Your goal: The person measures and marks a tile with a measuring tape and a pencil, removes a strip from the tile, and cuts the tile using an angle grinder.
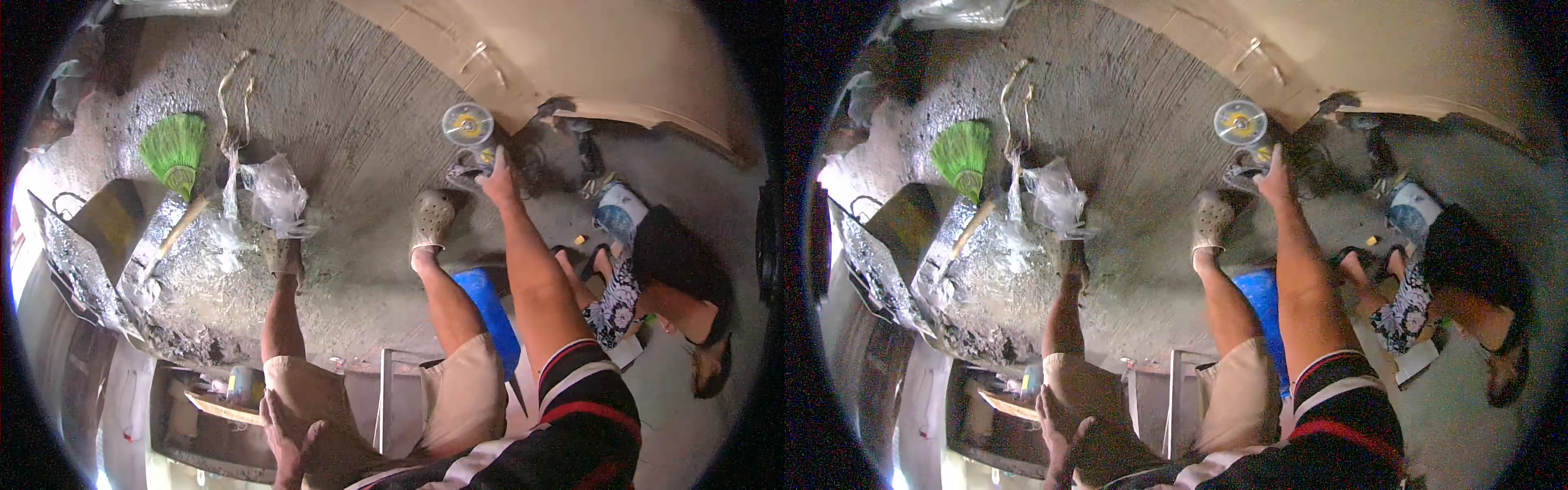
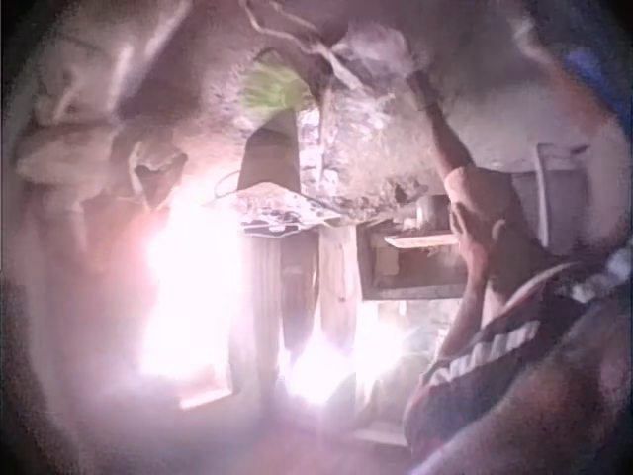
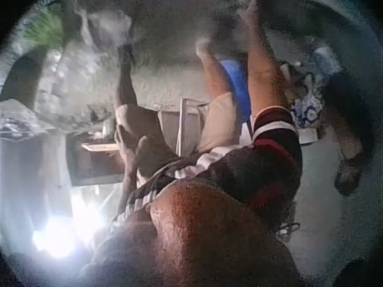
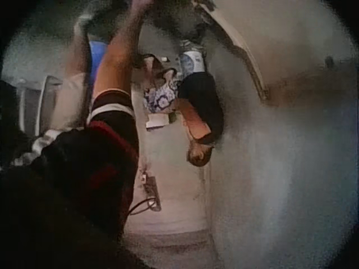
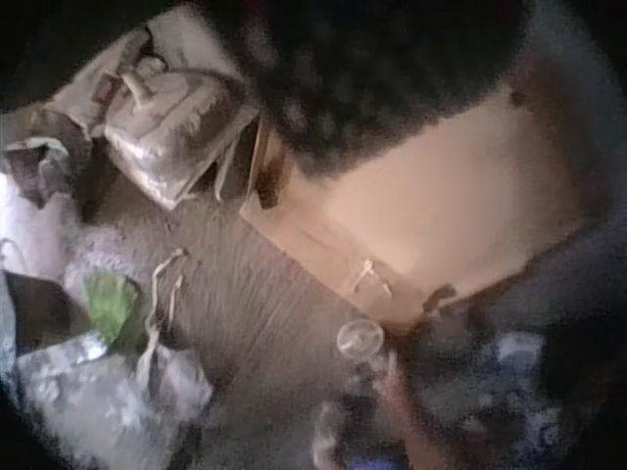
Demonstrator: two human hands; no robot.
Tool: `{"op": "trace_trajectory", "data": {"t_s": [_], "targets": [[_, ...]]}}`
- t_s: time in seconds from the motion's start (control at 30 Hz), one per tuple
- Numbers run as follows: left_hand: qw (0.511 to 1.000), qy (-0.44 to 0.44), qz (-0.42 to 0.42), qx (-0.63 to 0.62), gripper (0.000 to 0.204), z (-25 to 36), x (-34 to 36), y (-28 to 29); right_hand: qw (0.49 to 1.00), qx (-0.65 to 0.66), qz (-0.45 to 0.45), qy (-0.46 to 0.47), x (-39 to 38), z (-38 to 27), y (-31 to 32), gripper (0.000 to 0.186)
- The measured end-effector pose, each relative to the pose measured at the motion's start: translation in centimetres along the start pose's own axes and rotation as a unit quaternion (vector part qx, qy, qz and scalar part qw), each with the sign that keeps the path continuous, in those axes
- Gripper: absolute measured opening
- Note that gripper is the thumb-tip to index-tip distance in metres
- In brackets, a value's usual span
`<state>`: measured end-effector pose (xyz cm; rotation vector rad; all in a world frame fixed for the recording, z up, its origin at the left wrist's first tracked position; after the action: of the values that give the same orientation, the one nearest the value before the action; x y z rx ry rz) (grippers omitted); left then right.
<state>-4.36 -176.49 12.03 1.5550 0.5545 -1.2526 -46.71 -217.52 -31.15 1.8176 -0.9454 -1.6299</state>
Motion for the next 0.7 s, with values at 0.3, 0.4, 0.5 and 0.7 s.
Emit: {"op": "trace_trajectory", "data": {"t_s": [0.3,0.4,0.5,0.7], "targets": [[1.0,-0.019,0.019,0.016,0.125,-0.2,1.7,1.3,0.998,0.029,0.054,-0.024,1.7,0.7,-2.5,0.078],[1.0,0.016,0.011,-0.014,0.122,1.0,1.0,3.1,0.999,0.022,0.046,-0.016,-2.3,-3.7,0.2,0.072],[0.999,-0.035,0.017,-0.028,0.12,-1.4,0.4,3.2,0.999,0.053,-0.011,0.007,-8.2,-4.9,5.9,0.072],[0.983,-0.043,0.144,-0.104,0.109,-5.9,-3.9,7.4,0.984,0.065,-0.125,0.11,-29.1,-17.9,22.2,0.056]]}}
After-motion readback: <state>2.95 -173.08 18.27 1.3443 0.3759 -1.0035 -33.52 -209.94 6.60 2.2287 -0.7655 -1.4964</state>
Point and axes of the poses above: each hand's wrist, its own x-axis towards the middle knuckle, its own y-axis out of the back of the hand, z = x × y, the point moved 3 cm from there along x, towards the middle knuckle, and after that the axes turned 2 degrees about -y, right-handed, at the moved point
